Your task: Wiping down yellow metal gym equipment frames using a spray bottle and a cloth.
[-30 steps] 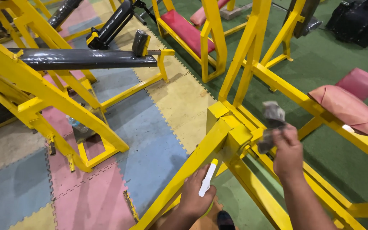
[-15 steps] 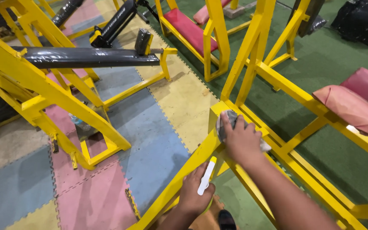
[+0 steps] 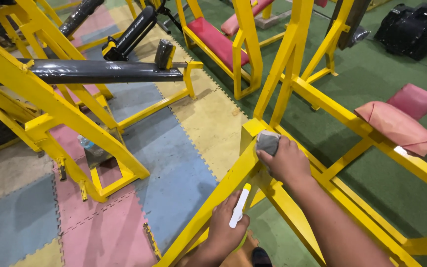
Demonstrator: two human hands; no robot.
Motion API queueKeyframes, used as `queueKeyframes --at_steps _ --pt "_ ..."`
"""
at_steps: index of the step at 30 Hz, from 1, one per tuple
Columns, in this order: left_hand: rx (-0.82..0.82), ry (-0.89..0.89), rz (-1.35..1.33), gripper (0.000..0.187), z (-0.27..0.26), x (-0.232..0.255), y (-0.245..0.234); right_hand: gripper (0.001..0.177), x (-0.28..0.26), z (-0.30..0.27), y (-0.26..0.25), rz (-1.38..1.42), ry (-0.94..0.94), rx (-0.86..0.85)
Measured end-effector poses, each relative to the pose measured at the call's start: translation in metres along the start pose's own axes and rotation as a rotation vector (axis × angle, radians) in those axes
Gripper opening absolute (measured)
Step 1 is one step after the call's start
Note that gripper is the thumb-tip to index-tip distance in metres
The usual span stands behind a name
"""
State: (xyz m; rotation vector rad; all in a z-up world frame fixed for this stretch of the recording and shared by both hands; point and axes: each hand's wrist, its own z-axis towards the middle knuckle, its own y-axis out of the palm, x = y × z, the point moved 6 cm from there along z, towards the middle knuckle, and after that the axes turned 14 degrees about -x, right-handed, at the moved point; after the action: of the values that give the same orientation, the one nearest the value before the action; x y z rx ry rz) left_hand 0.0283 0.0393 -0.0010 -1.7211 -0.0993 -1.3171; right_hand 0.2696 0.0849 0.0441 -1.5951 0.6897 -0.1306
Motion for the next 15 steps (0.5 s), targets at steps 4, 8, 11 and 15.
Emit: queueKeyframes --at_steps 4,8,11,15 --pt "-0.002 -0.025 -0.025 0.063 -0.001 -0.001 -0.005 0.087 0.004 -0.016 0.004 -0.064 -0.096 0.170" --pt "-0.006 -0.048 -0.047 0.064 -0.001 0.000 -0.012 0.092 0.018 -0.034 0.020 -0.131 -0.077 0.147" --pt "-0.030 -0.070 -0.039 0.065 0.001 -0.003 -0.009 0.100 0.036 -0.043 0.037 -0.217 -0.105 0.233" --pt "-0.056 -0.095 -0.040 0.066 0.010 -0.005 -0.007 0.077 0.057 -0.035 0.046 -0.197 -0.129 0.249"
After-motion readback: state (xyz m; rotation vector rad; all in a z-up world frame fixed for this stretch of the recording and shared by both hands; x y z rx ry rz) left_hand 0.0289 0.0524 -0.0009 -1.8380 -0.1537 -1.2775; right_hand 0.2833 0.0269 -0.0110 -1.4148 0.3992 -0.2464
